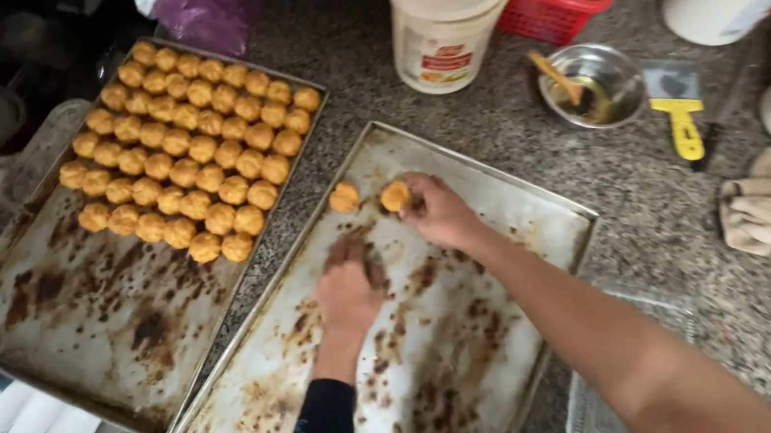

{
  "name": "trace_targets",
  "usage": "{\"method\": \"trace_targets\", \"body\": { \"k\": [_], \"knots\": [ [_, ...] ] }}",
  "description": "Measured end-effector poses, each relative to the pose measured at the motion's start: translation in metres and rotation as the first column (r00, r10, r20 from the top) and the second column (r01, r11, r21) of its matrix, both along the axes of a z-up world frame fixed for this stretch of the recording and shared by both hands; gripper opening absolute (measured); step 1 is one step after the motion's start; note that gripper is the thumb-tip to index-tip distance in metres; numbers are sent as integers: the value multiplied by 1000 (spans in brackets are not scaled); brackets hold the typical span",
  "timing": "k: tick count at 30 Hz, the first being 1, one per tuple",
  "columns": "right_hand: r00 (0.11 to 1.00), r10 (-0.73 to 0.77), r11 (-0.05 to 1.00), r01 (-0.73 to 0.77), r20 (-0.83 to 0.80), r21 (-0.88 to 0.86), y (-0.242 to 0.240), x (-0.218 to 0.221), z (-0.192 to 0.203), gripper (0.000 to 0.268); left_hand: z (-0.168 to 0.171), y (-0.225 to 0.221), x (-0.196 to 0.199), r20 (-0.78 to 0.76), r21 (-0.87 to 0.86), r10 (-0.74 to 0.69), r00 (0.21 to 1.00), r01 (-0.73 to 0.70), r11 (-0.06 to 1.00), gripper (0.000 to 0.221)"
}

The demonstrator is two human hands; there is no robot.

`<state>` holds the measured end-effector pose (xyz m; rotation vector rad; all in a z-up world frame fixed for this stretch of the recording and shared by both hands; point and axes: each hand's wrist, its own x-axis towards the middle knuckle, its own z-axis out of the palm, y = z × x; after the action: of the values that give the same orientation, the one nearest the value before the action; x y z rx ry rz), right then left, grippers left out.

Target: The person places cream puffs from a metal tray into a plastic container and سپس closes the container.

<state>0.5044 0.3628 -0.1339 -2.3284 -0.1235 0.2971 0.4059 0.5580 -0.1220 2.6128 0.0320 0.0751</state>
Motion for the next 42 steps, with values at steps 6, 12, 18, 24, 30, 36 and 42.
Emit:
{"method": "trace_targets", "body": {
  "k": [6,12,18,24,30,36,42],
  "knots": [
    [999,37,970,-30,25,-241,26,14,1,75,30,-8,4,-81,107,-23,996,31,994,65],
    [999,-23,995,18,-42,-102,7,5,8,67,56,-8,3,-273,79,6,962,16,997,61],
    [969,-78,925,158,-234,345,-50,-44,54,61,32,-6,-5,-151,51,7,989,1,999,61],
    [990,-116,910,140,-83,390,-153,-108,53,58,-30,-44,-34,210,-100,-67,975,90,991,48],
    [980,-119,947,160,-157,280,-228,-190,54,59,35,-136,-92,-26,-426,-259,965,224,877,41],
    [950,-162,972,200,-268,122,-244,-219,-10,63,25,-165,-113,-70,-433,-353,933,291,853,36],
    [922,-147,974,198,-357,110,-240,-222,-2,59,16,-153,-111,-197,-417,-305,932,202,886,38]
  ]
}}
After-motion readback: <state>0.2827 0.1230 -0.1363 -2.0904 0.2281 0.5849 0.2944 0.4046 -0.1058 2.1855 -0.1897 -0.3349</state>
